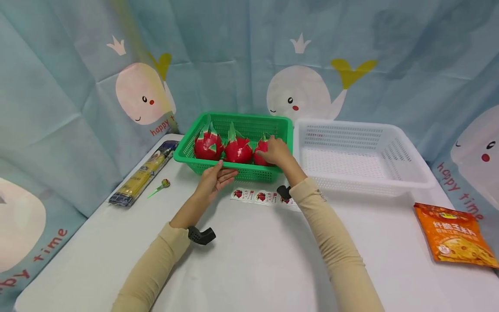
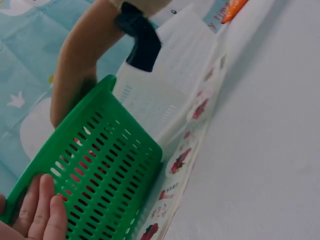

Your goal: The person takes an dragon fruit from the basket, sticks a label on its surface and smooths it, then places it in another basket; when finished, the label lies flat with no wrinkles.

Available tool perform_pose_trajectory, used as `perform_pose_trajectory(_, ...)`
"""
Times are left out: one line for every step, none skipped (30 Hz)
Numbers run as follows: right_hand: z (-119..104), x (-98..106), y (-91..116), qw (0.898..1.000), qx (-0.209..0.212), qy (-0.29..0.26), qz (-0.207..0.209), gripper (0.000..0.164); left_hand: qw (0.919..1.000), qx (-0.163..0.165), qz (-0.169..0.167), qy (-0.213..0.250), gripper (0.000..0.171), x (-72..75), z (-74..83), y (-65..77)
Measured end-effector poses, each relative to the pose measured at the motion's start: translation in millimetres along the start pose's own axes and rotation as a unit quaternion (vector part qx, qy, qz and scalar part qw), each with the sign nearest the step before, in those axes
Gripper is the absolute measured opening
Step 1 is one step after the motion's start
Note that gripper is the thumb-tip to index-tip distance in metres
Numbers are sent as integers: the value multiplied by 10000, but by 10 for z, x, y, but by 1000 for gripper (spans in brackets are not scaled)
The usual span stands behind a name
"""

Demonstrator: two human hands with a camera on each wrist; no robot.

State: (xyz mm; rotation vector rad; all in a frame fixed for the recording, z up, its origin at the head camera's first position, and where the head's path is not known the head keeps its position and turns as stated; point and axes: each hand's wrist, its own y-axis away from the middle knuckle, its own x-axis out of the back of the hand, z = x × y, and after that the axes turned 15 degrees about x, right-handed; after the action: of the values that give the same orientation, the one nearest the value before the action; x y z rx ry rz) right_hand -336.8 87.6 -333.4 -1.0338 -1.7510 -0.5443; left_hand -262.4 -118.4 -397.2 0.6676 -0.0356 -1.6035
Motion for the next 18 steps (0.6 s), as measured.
perform_pose_trajectory(-4,-34,-42,9998,-130,1,-115,79,10000,-43,9,73,31,7,5,-5)
perform_pose_trajectory(-9,-65,-80,9995,-217,52,-203,80,9999,-62,16,106,28,12,10,-6)
perform_pose_trajectory(-13,-94,-114,9991,-307,88,-280,82,9999,-50,5,116,26,15,14,-4)
perform_pose_trajectory(-15,-120,-146,9985,-358,188,-366,83,9999,-42,-9,100,25,16,17,-2)
perform_pose_trajectory(-17,-142,-175,9979,-404,285,-427,83,10000,-28,-10,70,25,15,19,0)
perform_pose_trajectory(-15,-159,-200,9971,-449,383,-474,84,10000,-14,-15,50,25,14,21,3)
perform_pose_trajectory(-12,-172,-222,9964,-522,456,-483,84,10000,-2,-17,38,25,10,22,4)
perform_pose_trajectory(-8,-183,-241,9958,-569,539,-475,83,10000,5,-20,16,24,6,23,4)
perform_pose_trajectory(-3,-192,-257,9950,-636,606,-478,84,10000,1,-34,-15,24,3,24,2)
perform_pose_trajectory(2,-202,-271,9943,-691,655,-469,83,10000,1,-56,-32,24,0,24,0)
perform_pose_trajectory(7,-211,-282,9939,-752,678,-434,83,10000,4,-69,-43,24,-1,25,-3)
perform_pose_trajectory(13,-220,-292,9936,-790,710,-374,81,10000,-18,-83,-52,25,-1,27,-6)
perform_pose_trajectory(17,-232,-301,9935,-797,754,-308,79,9999,-45,-94,-68,25,1,29,-8)
perform_pose_trajectory(19,-243,-308,9934,-788,803,-231,76,9999,-75,-107,-89,26,3,30,-10)
perform_pose_trajectory(20,-254,-314,9932,-798,842,-130,72,9998,-104,-119,-110,27,7,31,-12)
perform_pose_trajectory(20,-265,-319,9930,-824,841,0,66,9998,-120,-127,-105,27,12,30,-15)
perform_pose_trajectory(22,-274,-322,9928,-856,825,124,60,9998,-139,-128,-101,28,18,29,-19)
perform_pose_trajectory(24,-284,-327,9927,-885,782,242,53,9998,-148,-128,-85,28,24,25,-24)
